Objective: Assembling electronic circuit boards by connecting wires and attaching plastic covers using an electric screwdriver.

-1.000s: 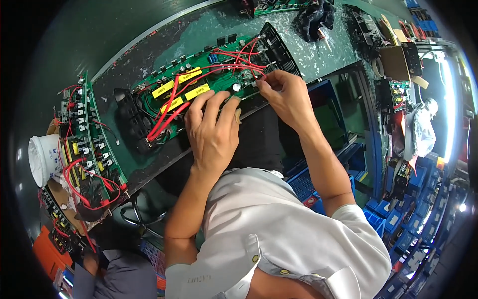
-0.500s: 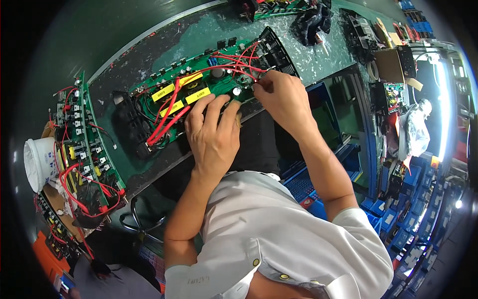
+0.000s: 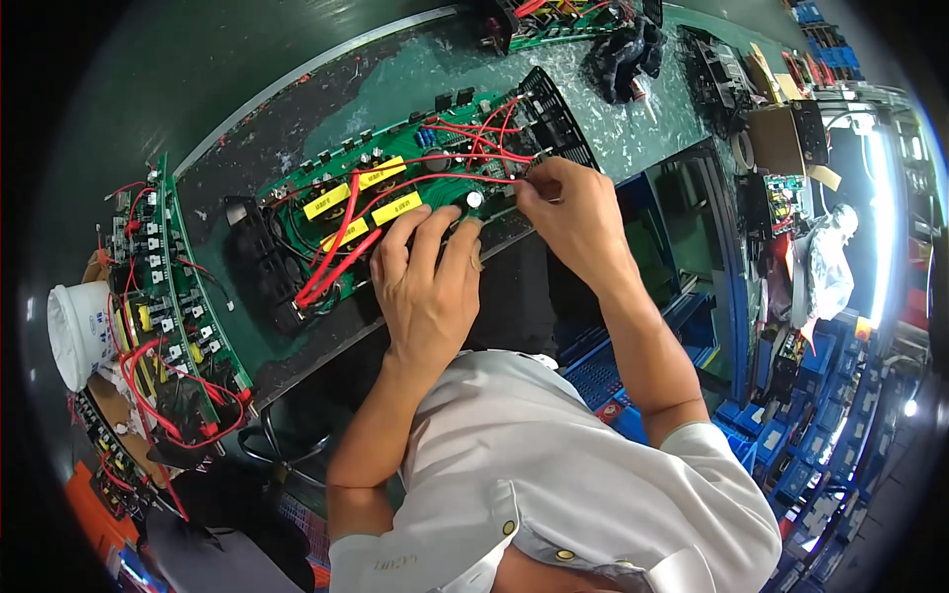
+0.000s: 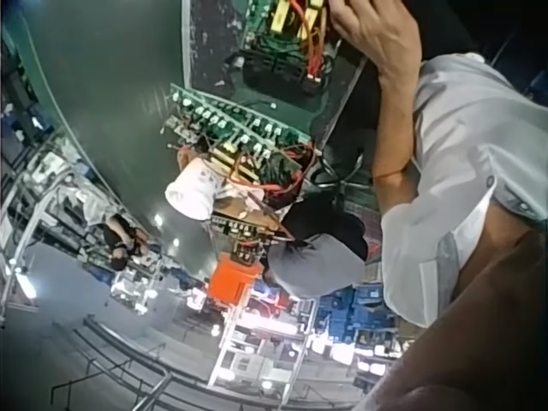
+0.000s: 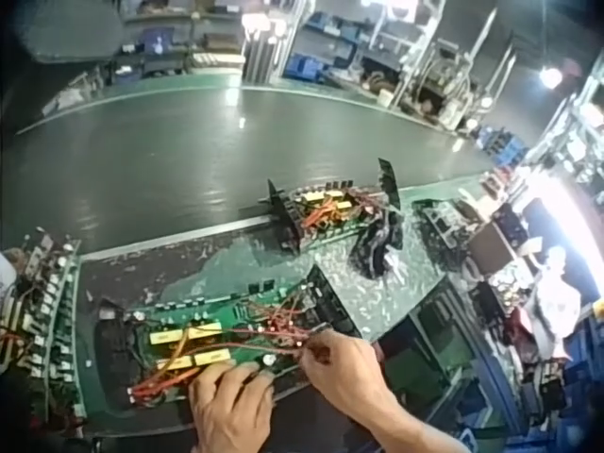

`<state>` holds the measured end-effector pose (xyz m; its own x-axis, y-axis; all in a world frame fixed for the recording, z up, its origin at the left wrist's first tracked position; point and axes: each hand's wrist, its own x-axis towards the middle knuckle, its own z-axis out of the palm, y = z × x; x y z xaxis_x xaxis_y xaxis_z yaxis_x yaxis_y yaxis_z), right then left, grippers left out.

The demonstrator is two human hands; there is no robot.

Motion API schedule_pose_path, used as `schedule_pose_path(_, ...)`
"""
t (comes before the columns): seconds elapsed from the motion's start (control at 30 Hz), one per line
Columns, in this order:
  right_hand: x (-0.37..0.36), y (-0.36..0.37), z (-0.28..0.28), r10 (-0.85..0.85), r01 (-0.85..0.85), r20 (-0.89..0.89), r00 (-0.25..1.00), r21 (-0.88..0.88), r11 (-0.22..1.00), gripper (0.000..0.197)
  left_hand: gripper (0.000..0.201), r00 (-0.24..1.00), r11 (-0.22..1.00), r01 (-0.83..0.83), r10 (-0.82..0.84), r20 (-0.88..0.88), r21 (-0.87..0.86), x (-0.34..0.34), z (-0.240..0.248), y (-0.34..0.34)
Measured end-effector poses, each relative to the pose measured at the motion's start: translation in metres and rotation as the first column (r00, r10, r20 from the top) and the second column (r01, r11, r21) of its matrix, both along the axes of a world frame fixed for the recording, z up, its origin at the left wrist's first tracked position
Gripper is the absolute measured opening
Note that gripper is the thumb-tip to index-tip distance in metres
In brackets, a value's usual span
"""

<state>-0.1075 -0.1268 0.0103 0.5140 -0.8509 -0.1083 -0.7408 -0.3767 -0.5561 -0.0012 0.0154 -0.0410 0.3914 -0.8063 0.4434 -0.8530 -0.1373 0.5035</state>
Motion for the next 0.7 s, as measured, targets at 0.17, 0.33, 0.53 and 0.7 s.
schedule_pose_path(0.17, -0.006, -0.003, -0.005, 0.008, -0.012, 0.080, 0.997, 0.058, 0.998, 0.022, 0.021, 1.000, 1.000, 0.001, -0.001, 0.028, 0.006, 0.001, 0.000, 0.000)
schedule_pose_path(0.33, -0.002, 0.000, -0.005, 0.006, -0.008, 0.054, 0.999, 0.037, 0.999, 0.023, 0.021, 1.000, 1.000, -0.004, 0.004, 0.019, 0.006, 0.000, -0.001, 0.000)
schedule_pose_path(0.53, 0.006, 0.007, 0.002, -0.011, 0.012, -0.021, 1.000, 0.006, 1.000, 0.024, 0.021, 1.000, 1.000, -0.012, 0.012, 0.021, 0.014, 0.001, -0.002, 0.000)
schedule_pose_path(0.7, 0.007, 0.008, -0.001, 0.004, -0.008, -0.075, 0.997, -0.055, 0.998, 0.025, 0.020, 1.000, 1.000, 0.004, -0.004, 0.009, 0.009, 0.001, -0.001, -0.001)
